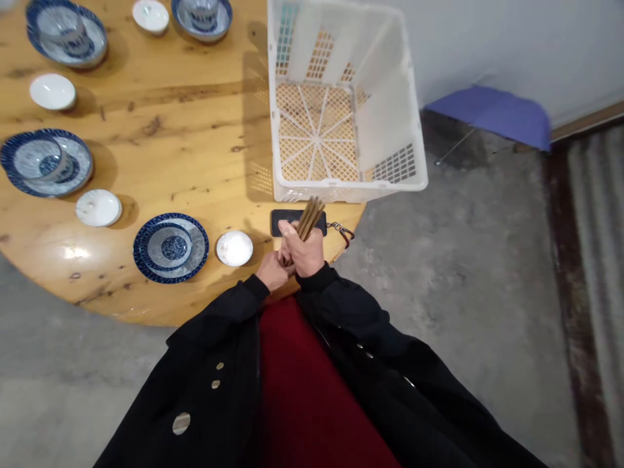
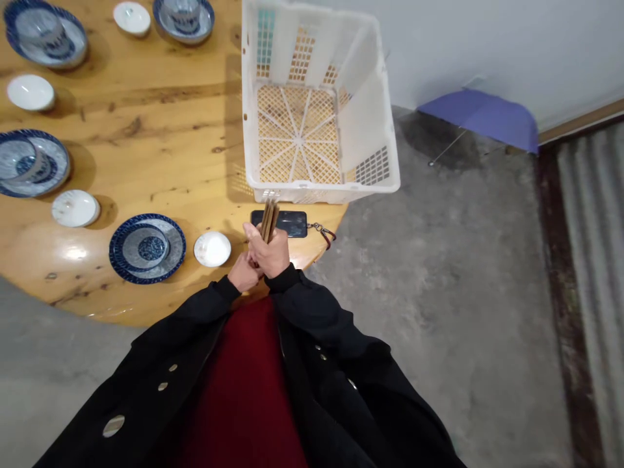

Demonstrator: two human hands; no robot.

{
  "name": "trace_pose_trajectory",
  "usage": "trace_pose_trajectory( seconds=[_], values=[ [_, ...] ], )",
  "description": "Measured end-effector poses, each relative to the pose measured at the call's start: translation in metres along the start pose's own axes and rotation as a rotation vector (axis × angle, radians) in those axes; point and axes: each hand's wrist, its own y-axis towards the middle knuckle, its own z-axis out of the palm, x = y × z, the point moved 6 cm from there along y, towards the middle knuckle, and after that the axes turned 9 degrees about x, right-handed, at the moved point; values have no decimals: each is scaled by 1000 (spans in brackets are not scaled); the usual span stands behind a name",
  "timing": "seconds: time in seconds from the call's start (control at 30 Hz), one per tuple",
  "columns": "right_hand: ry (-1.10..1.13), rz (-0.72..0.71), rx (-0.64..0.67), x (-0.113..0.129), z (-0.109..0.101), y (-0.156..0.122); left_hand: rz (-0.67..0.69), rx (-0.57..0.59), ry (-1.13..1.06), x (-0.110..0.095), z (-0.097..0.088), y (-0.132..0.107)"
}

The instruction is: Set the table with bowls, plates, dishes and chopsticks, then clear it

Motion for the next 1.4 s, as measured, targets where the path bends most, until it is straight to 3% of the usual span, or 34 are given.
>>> trace_pose_trajectory(
  seconds=[0.1,0.2,0.33,0.5,0.63,0.73,0.97,1.13,1.27,1.4],
  values=[
    [222,174,171,18,12,11,-22,93,-62,-22,8,-26],
    [365,310,287,23,25,15,-73,181,-358,-32,17,-55],
    [465,372,329,13,45,14,-110,70,-581,-31,12,-80],
    [327,222,302,5,59,1,-80,35,-671,-30,-1,-98],
    [96,-37,163,10,54,-21,-51,60,-728,-28,-11,-114],
    [-4,-153,78,13,50,-43,-36,60,-734,-23,-15,-125],
    [109,-68,14,-3,49,-70,-42,75,-688,-14,-11,-147],
    [285,-23,100,-7,53,-78,-30,45,-598,-12,-5,-158],
    [379,14,158,-8,44,-88,-53,33,-544,-12,12,-163],
    [410,14,171,-15,17,-103,-72,36,-538,-12,40,-163]
  ],
)
